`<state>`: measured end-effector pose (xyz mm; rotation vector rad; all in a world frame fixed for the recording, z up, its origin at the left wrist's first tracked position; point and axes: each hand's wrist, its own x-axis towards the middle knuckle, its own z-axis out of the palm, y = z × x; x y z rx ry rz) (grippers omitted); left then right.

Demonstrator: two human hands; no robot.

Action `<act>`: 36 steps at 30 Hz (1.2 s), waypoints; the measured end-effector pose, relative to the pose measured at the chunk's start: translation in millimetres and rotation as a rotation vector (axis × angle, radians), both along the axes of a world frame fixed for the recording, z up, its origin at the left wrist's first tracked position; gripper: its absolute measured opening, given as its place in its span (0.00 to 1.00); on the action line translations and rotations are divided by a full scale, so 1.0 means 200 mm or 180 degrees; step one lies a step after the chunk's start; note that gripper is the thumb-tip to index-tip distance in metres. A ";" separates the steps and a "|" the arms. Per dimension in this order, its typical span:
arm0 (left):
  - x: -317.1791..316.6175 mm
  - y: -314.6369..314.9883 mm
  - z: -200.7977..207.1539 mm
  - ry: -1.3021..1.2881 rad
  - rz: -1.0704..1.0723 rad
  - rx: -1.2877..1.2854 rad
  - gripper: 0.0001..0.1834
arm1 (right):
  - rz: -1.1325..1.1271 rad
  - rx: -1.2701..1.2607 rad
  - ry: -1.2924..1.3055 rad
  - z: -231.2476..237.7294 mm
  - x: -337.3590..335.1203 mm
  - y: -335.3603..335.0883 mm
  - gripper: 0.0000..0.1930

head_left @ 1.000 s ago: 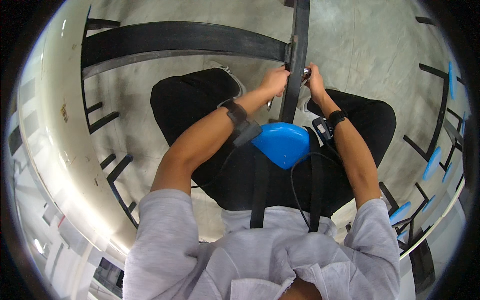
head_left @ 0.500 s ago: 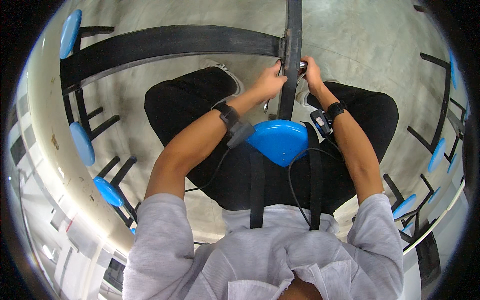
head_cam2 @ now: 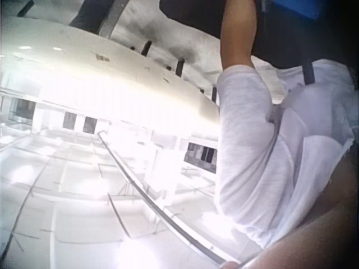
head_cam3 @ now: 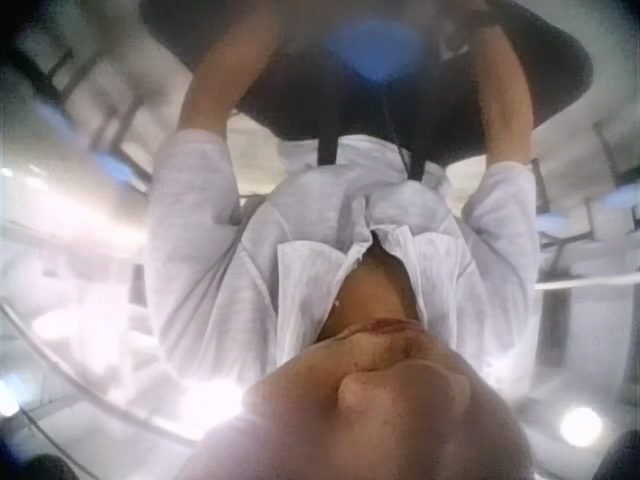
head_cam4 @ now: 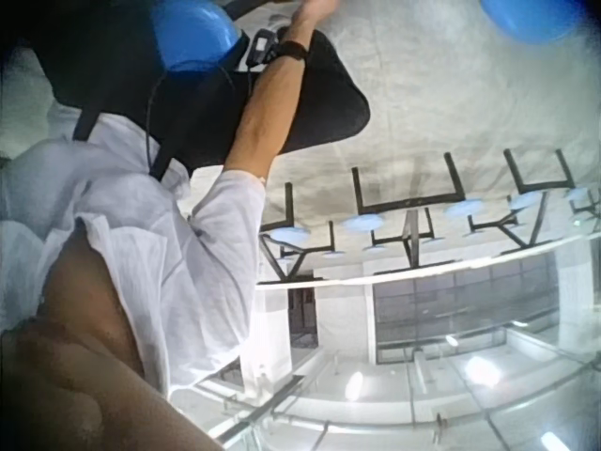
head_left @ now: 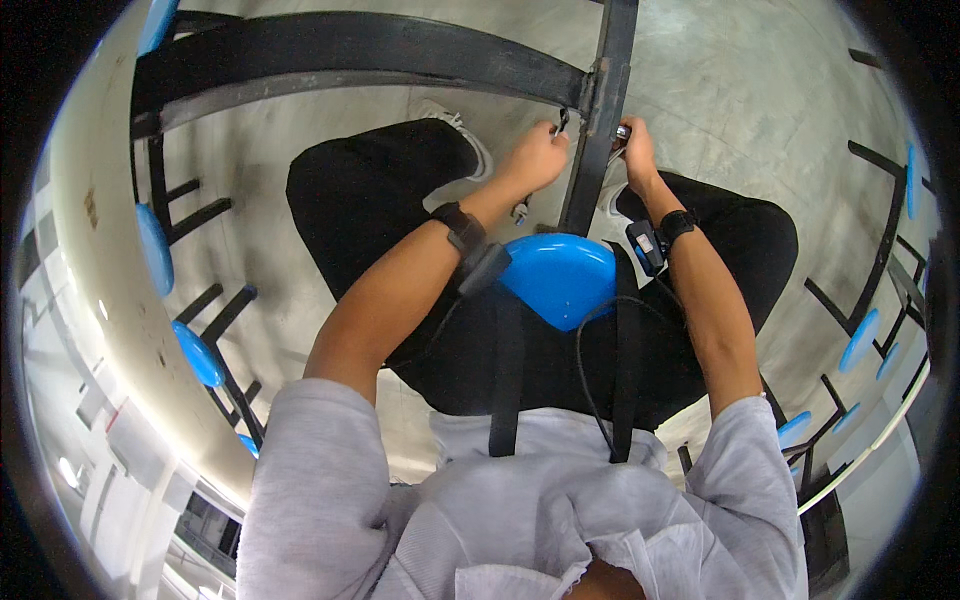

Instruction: The person uses two wrenches to tighten a bolt on the underside of a metal table frame in a dining area. They hold the nut with one wrench and turn the bolt with the other, then place the tools in a waist pouch.

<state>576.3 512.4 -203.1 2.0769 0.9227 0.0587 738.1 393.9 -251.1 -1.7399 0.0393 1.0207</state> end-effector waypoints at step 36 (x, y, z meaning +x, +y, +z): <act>-0.12 -0.05 0.35 0.0247 0.0457 -0.3256 0.17 | 0.0410 0.0107 -0.0153 -0.04 0.07 -0.05 0.23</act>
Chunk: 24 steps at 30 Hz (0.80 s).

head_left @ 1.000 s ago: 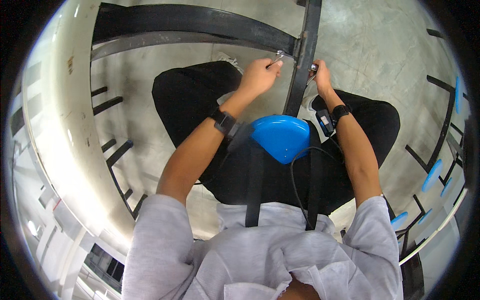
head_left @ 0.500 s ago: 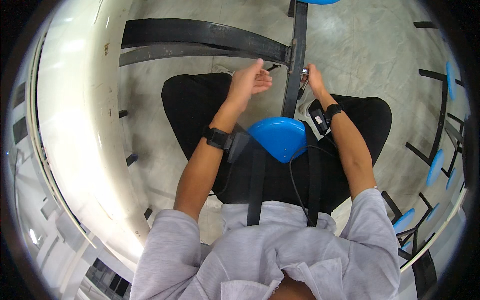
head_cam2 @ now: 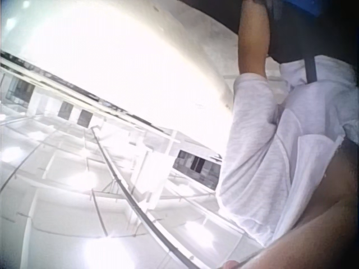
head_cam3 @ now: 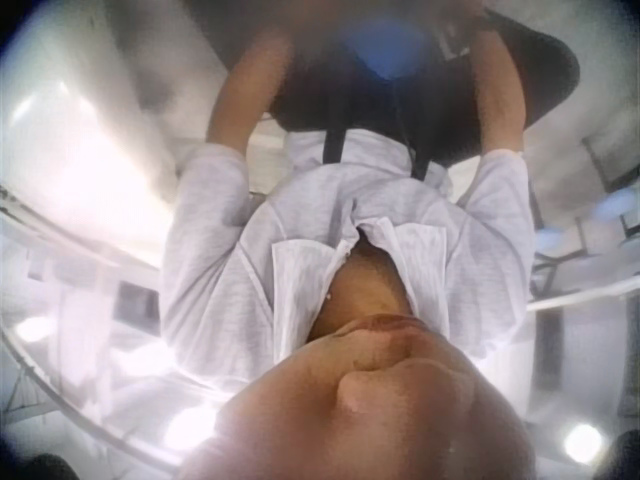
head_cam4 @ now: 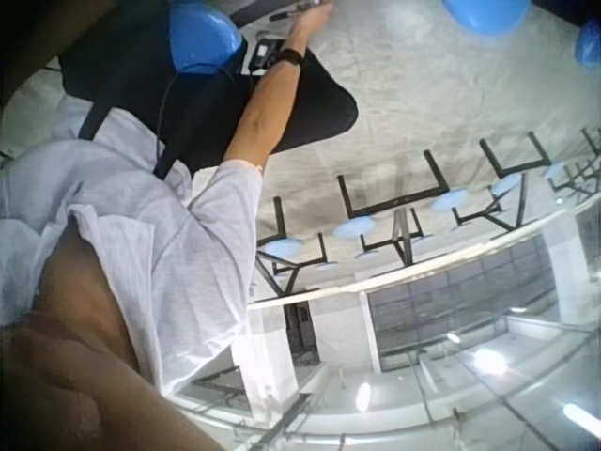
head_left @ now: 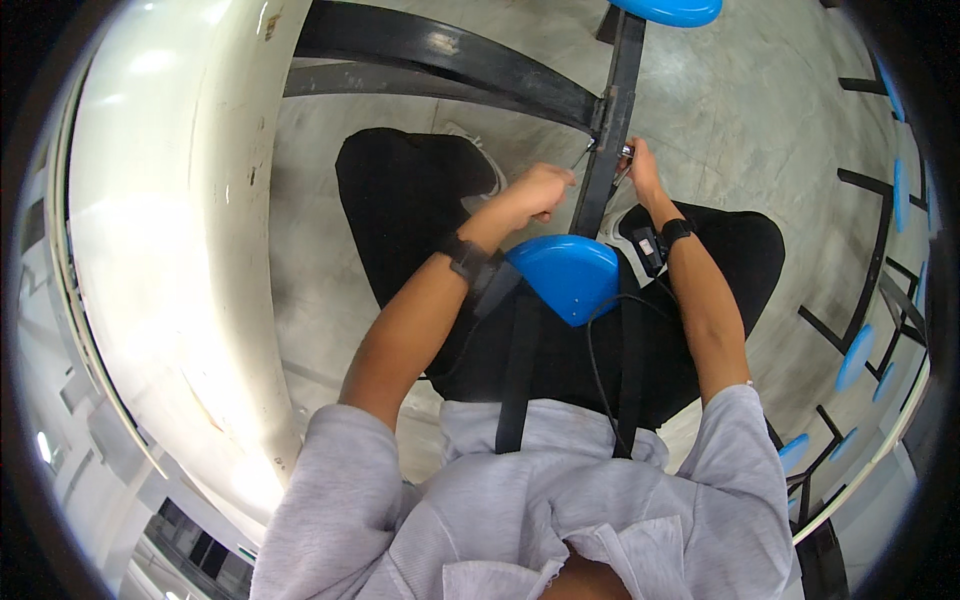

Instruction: The person uses two wrenches to tighten a bolt on the underside of a metal table frame in a dining area. They hold the nut with one wrench and turn the bolt with the other, then place the tools in a waist pouch.

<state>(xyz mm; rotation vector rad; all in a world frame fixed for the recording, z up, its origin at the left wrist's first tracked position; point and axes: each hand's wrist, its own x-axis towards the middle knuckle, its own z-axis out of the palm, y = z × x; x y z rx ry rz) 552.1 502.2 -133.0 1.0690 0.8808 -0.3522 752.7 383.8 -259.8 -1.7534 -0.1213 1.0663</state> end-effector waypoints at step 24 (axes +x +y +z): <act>0.11 -0.14 -0.20 -0.0485 -0.1473 0.2555 0.20 | -0.0060 -0.0161 -0.0228 0.02 -0.01 0.01 0.23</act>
